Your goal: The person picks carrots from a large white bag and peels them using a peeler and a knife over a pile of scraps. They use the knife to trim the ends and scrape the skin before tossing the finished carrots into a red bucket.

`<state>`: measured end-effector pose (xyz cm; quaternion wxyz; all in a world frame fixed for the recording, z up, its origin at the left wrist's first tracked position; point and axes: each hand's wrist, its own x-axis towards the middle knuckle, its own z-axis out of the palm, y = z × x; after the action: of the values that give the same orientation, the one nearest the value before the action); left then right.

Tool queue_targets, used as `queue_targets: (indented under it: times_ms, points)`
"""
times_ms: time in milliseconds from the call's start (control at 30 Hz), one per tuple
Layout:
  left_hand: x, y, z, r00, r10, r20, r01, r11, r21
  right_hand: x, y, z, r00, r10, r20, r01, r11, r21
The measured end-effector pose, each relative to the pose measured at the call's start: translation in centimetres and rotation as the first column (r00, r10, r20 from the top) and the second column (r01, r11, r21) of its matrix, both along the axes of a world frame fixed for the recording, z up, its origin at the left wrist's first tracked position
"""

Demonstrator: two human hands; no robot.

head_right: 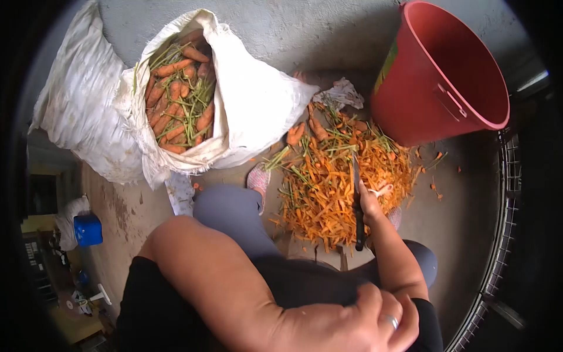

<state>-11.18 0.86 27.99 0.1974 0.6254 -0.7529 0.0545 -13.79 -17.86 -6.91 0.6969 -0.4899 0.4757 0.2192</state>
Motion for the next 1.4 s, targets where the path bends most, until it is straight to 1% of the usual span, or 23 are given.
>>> queue_targets:
  times_ms: [33,133,167,200,233,300,333,367,433,500,567,600,733,833,900,1033,1067,1133,1200,1233,1300,1367,1400]
  points:
    - [0.9,0.6,-0.1,1.0,0.002,0.01,-0.002,1.0,0.028,0.0,0.1,-0.5,1.0,0.007,-0.006,-0.007,0.999,0.054]
    - [7.3,1.8,-3.7,0.888,0.383,-0.254,-0.322,0.913,0.25,0.0,0.5,-3.7,0.929,0.369,-0.018,-0.348,0.857,-0.38]
    - [10.8,4.1,-5.8,0.825,0.43,-0.366,-0.446,0.894,0.043,-0.4,0.2,-5.7,0.908,0.416,-0.05,-0.389,0.791,-0.473]
    - [13.8,5.6,-7.2,0.608,0.654,-0.451,-0.645,0.737,0.2,-1.2,-0.6,-7.0,0.891,0.444,-0.096,-0.418,0.718,-0.557]
    - [17.5,7.1,-9.3,0.246,0.881,-0.405,-0.817,0.413,0.402,-0.6,-1.0,-7.6,0.787,0.571,-0.235,-0.586,0.569,-0.577]
    - [23.2,11.0,-11.8,-0.023,0.932,-0.362,-0.824,0.188,0.535,0.7,-0.3,-6.5,0.73,0.611,-0.306,-0.664,0.526,-0.532]
    - [27.6,16.3,-17.8,-0.019,1.0,0.014,-0.943,-0.022,0.332,0.8,0.0,-7.1,0.714,0.615,-0.336,-0.683,0.503,-0.53]
    - [29.0,18.8,-19.6,-0.042,0.992,0.12,-0.905,-0.089,0.416,1.2,-0.1,-7.9,0.695,0.625,-0.355,-0.7,0.476,-0.532]
    - [29.9,22.1,-23.8,0.017,1.0,-0.013,-0.846,0.022,0.533,2.5,-0.4,-8.7,0.637,0.639,-0.431,-0.768,0.478,-0.427]
    - [29.3,23.7,-27.5,0.046,0.97,-0.239,-0.776,0.185,0.603,2.0,-0.8,-10.4,0.721,0.453,-0.524,-0.683,0.339,-0.647]
    - [27.8,22.8,-27.2,0.068,0.998,0.01,-0.882,0.055,0.468,1.0,-1.6,-12.1,0.833,0.12,-0.54,-0.553,0.122,-0.824]
    - [27.7,22.4,-27.1,0.051,0.99,0.134,-0.928,-0.002,0.373,0.7,-2.4,-12.5,0.856,0.055,-0.515,-0.512,0.234,-0.826]
    - [27.5,23.7,-28.2,-0.093,0.988,-0.121,-0.899,-0.031,0.438,0.4,-5.4,-13.3,0.886,-0.1,-0.453,-0.247,0.725,-0.643]
    - [25.5,22.0,-26.6,-0.122,0.992,-0.011,-0.978,-0.118,0.17,-0.7,-7.9,-18.3,0.811,0.104,-0.575,-0.494,0.648,-0.58]
    - [24.5,20.3,-24.3,-0.149,0.978,-0.146,-0.983,-0.13,0.133,-0.9,-8.8,-18.0,0.716,0.227,-0.66,-0.616,0.65,-0.445]
    - [22.5,16.3,-19.4,-0.058,0.84,-0.54,-0.994,0.002,0.11,-0.1,-7.8,-13.9,0.776,0.137,-0.615,-0.557,0.606,-0.568]
    - [22.0,15.1,-18.4,-0.026,0.705,-0.709,-0.988,0.092,0.127,-0.1,-7.5,-15.3,0.838,0.062,-0.543,-0.508,0.452,-0.733]
    - [20.7,12.5,-16.7,0.079,0.561,-0.824,-0.961,0.262,0.086,3.4,-5.8,-2.7,0.929,0.098,-0.357,-0.303,0.755,-0.581]
    - [18.7,9.5,-15.6,0.006,0.396,-0.918,-0.89,0.422,0.176,3.6,-6.3,-1.3,0.991,0.113,-0.077,-0.136,0.74,-0.659]
    - [17.7,7.9,-15.4,-0.045,0.316,-0.948,-0.837,0.506,0.209,3.8,-6.2,0.1,0.988,0.123,0.094,-0.034,0.766,-0.642]
    - [15.2,4.8,-15.3,-0.435,0.12,-0.892,-0.634,0.662,0.399,4.2,-6.3,3.8,0.943,0.15,0.296,0.063,0.795,-0.604]
    - [14.0,2.9,-18.3,-0.79,-0.04,-0.612,-0.273,0.916,0.294,3.6,-6.2,9.4,0.868,0.127,0.481,0.09,0.91,-0.404]
    - [13.2,1.7,-19.5,-0.84,-0.016,-0.542,-0.205,0.934,0.291,3.0,-6.3,11.2,0.822,0.083,0.564,0.095,0.956,-0.279]
